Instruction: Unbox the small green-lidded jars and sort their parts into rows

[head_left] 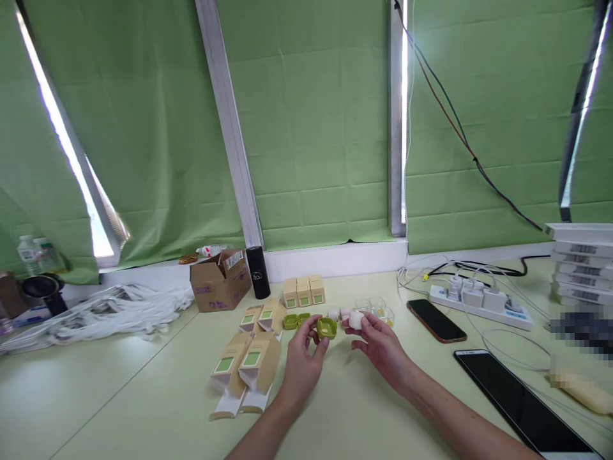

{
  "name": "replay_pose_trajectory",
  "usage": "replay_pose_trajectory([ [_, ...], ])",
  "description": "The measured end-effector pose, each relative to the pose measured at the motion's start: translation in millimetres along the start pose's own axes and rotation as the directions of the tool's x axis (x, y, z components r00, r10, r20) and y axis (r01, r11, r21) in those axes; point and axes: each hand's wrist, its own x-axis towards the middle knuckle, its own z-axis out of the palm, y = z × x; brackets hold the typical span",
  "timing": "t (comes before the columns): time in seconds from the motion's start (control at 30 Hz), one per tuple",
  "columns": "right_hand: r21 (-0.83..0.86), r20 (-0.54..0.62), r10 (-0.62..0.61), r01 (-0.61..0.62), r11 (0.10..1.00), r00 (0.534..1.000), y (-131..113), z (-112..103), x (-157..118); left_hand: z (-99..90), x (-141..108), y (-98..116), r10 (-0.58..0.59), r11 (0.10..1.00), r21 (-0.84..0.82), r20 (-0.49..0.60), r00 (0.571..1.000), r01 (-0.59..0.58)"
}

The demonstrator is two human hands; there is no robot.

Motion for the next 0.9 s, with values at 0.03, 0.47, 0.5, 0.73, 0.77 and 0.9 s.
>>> replay_pose_trajectory([
  [0.03, -0.005, -0.007, -0.007, 0.007, 1.0, 1.0, -0.7, 0.6, -0.2, -0.4, 1.2, -2.1, -0.005, 1.0, -0.015, -0.017, 1.0, 0.005],
  [0.47, -0.376, 0.03, -0.172, 0.171, 0.911, 0.985, -12.7, -2.0, 9.7, -4.7, 8.6, -16.5, -0.018, 0.999, -0.03, -0.144, 0.989, 0.014],
  [0.5, -0.427, 0.032, -0.197, 0.192, 0.884, 0.98, -12.2, -2.1, 12.5, -4.9, 8.4, -16.4, -0.019, 1.0, -0.022, -0.152, 0.988, 0.016],
  [0.73, -0.853, 0.204, -0.362, 0.347, 0.39, 0.909, -3.3, -4.3, 36.8, -6.1, 7.2, -14.4, 0.002, 1.0, 0.012, -0.187, 0.982, 0.0],
  [0.77, -0.879, 0.26, -0.358, 0.373, 0.298, 0.897, -1.7, -3.8, 39.4, -6.1, 7.3, -14.5, 0.004, 1.0, 0.015, -0.194, 0.981, -0.002],
  [0.9, -0.903, 0.424, -0.311, 0.425, -0.068, 0.851, 6.5, 1.3, 48.4, -6.3, 7.5, -14.7, 0.012, 1.0, 0.029, -0.225, 0.974, -0.005],
])
